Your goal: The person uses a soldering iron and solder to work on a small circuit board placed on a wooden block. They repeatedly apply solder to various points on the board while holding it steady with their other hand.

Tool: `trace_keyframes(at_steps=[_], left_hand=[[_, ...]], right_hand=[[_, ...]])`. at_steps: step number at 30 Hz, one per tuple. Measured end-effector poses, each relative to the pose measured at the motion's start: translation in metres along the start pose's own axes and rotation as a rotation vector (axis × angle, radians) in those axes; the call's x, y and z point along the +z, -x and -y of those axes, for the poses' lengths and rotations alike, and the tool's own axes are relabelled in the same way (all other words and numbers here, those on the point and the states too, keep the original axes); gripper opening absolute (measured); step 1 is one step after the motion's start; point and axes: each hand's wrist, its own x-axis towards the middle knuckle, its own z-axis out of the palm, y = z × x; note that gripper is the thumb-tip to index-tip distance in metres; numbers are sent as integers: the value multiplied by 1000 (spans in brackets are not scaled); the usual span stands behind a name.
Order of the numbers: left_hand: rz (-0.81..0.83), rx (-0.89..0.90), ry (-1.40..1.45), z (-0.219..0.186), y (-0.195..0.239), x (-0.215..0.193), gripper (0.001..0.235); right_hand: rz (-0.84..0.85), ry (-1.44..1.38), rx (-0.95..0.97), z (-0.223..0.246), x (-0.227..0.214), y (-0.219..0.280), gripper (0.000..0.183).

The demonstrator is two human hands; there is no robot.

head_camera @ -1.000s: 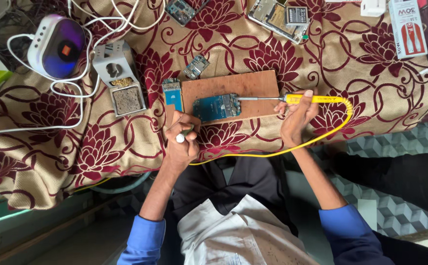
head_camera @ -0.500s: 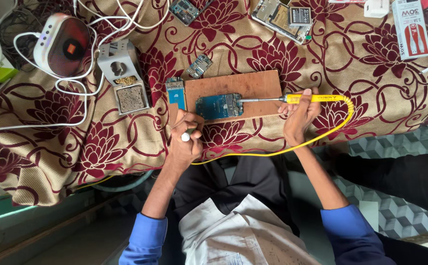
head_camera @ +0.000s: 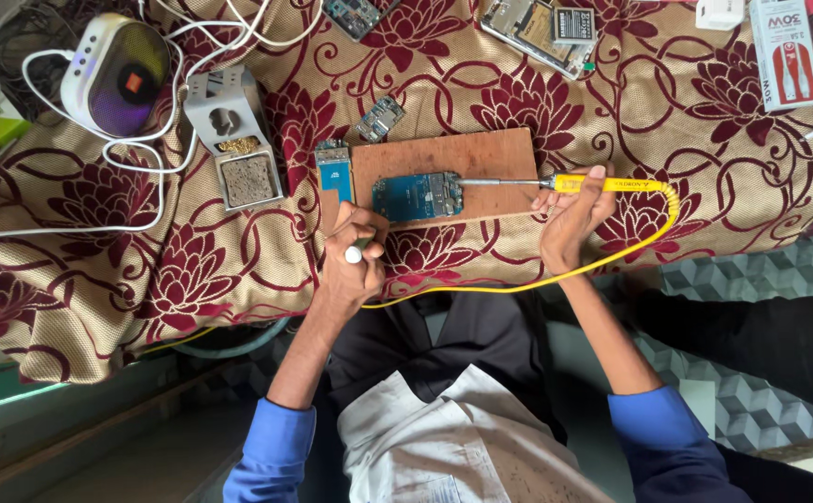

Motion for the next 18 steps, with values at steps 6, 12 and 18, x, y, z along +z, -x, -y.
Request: trace_keyframes(at_steps=[6,12,18], left_hand=[[15,-55,-3,1,0,-1,30],[19,-53,-3,0,2,0,30],[25,-63,-27,1,1,-1,27]], right_hand=[[17,-2,3,3,0,1,41],[40,-19,13,2,1,4,42],[70,59,-18,0,2,5,36]])
